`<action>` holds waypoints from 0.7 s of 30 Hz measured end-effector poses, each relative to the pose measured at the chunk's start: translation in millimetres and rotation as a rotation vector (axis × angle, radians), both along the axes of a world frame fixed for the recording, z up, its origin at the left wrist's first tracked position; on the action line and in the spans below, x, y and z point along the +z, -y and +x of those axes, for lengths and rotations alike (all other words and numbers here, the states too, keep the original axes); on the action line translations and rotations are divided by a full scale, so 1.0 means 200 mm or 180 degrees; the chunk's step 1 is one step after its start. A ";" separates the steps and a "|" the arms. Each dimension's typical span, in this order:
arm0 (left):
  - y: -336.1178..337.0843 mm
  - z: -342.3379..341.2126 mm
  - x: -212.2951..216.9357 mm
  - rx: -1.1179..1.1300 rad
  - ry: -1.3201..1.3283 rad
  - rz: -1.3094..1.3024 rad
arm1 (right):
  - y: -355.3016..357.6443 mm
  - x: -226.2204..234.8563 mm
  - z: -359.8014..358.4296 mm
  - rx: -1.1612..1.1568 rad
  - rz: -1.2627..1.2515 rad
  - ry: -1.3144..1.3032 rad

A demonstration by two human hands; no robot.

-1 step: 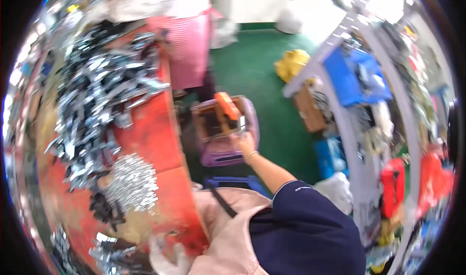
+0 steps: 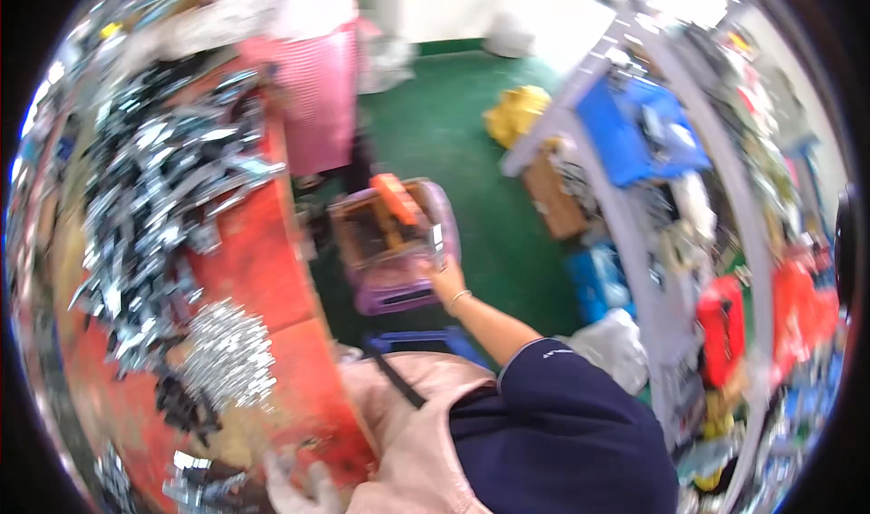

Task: Manually assemble metal clamps and wire components at a fabrication table.

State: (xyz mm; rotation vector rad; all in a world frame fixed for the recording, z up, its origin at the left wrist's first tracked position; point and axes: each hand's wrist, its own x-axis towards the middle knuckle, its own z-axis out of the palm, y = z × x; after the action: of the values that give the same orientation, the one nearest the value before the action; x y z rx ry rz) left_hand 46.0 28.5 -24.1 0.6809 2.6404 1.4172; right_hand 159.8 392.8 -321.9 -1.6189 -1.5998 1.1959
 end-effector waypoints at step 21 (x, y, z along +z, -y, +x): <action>-0.49 0.04 0.42 -0.1888 -0.0661 -0.1343 | -0.86 0.76 2.31 -0.2982 0.0601 -0.2627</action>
State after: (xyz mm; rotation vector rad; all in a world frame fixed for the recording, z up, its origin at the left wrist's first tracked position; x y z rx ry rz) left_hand 53.5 127.0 60.8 1.4408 2.4264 0.6385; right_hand 622.3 564.5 -169.5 -1.2270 -0.3296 0.9276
